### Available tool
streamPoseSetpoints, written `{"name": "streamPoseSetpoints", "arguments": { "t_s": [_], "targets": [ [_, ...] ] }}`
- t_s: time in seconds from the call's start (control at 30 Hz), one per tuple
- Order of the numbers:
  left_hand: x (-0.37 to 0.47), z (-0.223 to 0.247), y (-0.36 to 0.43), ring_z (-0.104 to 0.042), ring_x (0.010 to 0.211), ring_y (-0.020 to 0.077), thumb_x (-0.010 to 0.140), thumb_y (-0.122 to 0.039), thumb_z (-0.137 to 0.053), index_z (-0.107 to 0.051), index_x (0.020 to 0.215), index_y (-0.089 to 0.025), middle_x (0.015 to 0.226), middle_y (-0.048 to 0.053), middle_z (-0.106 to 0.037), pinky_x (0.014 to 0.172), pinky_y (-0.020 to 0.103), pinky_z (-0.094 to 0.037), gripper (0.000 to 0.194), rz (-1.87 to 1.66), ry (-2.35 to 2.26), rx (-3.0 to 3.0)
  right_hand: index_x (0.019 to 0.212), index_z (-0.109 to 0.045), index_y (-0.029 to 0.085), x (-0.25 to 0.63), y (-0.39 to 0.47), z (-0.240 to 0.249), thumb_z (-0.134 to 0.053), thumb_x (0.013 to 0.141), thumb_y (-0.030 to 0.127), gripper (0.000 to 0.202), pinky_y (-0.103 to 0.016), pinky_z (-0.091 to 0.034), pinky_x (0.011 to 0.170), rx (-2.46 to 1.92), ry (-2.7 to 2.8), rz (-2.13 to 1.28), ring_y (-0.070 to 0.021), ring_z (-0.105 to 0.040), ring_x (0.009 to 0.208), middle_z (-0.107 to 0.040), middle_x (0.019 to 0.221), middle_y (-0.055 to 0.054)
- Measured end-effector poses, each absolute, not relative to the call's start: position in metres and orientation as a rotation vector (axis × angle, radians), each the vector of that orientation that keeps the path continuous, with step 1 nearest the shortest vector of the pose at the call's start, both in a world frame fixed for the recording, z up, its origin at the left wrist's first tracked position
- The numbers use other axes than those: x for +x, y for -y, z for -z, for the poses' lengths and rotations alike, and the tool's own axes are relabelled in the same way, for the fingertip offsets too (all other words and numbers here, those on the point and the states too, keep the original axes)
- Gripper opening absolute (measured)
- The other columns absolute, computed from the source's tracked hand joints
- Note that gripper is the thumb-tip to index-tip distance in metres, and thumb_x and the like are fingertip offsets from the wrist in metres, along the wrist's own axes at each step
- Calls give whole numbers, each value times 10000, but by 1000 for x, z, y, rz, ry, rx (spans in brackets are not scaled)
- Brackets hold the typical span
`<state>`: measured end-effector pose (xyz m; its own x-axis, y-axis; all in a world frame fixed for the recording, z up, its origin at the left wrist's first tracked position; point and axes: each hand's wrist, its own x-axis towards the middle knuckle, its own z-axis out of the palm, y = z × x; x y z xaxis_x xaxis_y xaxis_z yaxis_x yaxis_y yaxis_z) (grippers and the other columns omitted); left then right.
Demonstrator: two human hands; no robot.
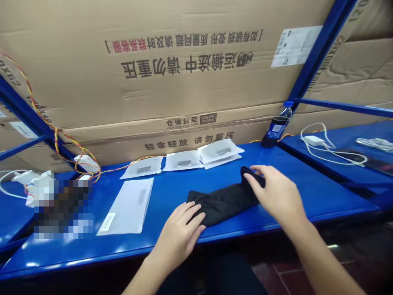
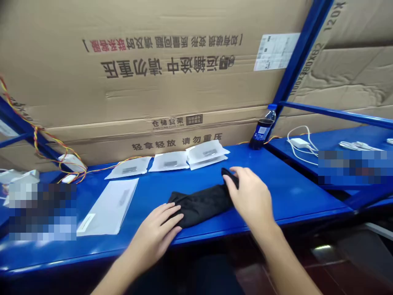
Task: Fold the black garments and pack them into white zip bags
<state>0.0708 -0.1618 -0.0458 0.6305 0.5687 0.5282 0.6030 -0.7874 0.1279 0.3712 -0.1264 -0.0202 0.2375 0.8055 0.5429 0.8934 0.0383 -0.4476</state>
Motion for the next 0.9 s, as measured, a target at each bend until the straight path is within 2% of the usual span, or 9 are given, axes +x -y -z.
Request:
{"name": "streamPoseSetpoints", "arguments": {
  "t_s": [0.07, 0.13, 0.23, 0.37, 0.47, 0.6, 0.73, 0.83, 0.9],
  "targets": [
    [70, 49, 164, -668, 1313, 325, 1055, -244, -567, -707, 1313, -181, 1341, 142, -739, 1092, 531, -596, 300, 864, 1011, -2774, 1139, -715, 226, 338, 143, 28, -511, 1031, 479, 342, -473, -552, 840, -1630, 1771, 145, -351, -690, 1007, -753, 1064, -141],
    [66, 51, 167, -655, 1333, 325, 1059, -250, -560, -689, 1343, -179, 1373, 141, -724, 1096, 531, -594, 320, 858, 1011, -2765, 1024, -733, 247, 319, 154, 39, -483, 1060, 471, 337, -445, -544, 796, -1526, 1918, 79, -318, -686, 931, -765, 997, -114],
    [57, 50, 175, -622, 1377, 327, 1062, -251, -563, -659, 1396, -193, 1419, 142, -696, 1114, 533, -580, 352, 882, 1016, -2739, 920, -722, 244, 322, 157, 49, -426, 1087, 459, 402, -420, -522, 778, -1553, 1792, 101, -281, -668, 848, -763, 913, -100],
    [47, 48, 184, -633, 1365, 310, 1070, -215, -546, -659, 1397, -204, 1401, 140, -706, 1093, 498, -597, 346, 922, 1012, -2682, 951, -701, 195, 351, 148, 57, -500, 993, 615, 468, -458, -508, 765, -1884, 1520, 194, -348, -672, 889, -745, 936, -152],
    [45, 51, 187, -661, 1325, 308, 1080, -225, -526, -677, 1362, -188, 1367, 141, -723, 1038, 478, -632, 322, 932, 1025, -2653, 834, -635, 228, 362, 144, 61, -576, 900, 665, 447, -430, -494, 705, -2047, 1550, -26, -354, -684, 869, -729, 875, -135],
    [46, 56, 190, -663, 1313, 311, 1091, -251, -508, -683, 1350, -180, 1366, 138, -726, 1023, 482, -637, 321, 921, 1043, -2662, 814, -570, 260, 366, 140, 49, -639, 850, 576, 325, -369, -462, 641, -2026, 1427, -255, -290, -684, 743, -722, 802, -63],
    [52, 59, 190, -670, 1296, 312, 1080, -239, -526, -682, 1354, -181, 1383, 137, -719, 1028, 503, -624, 321, 950, 1030, -2694, 1020, -628, 241, 343, 138, 21, -656, 882, 495, 291, -382, -487, 666, -1831, 1319, 12, -291, -696, 786, -745, 917, -77],
    [61, 60, 189, -705, 1227, 309, 1071, -242, -546, -680, 1353, -180, 1345, 134, -741, 993, 501, -632, 318, 973, 1062, -2697, 1131, -650, 202, 296, 151, 17, -590, 981, 352, 221, -432, -542, 823, -1499, 1469, 228, -293, -696, 912, -746, 969, -101],
    [66, 61, 189, -722, 1186, 311, 1063, -221, -544, -680, 1344, -166, 1295, 133, -763, 972, 497, -636, 317, 1006, 1084, -2690, 1168, -665, 189, 259, 165, 27, -522, 1034, 250, 205, -439, -553, 862, -1338, 1665, 247, -287, -693, 949, -758, 1023, -117]
  ]
}}
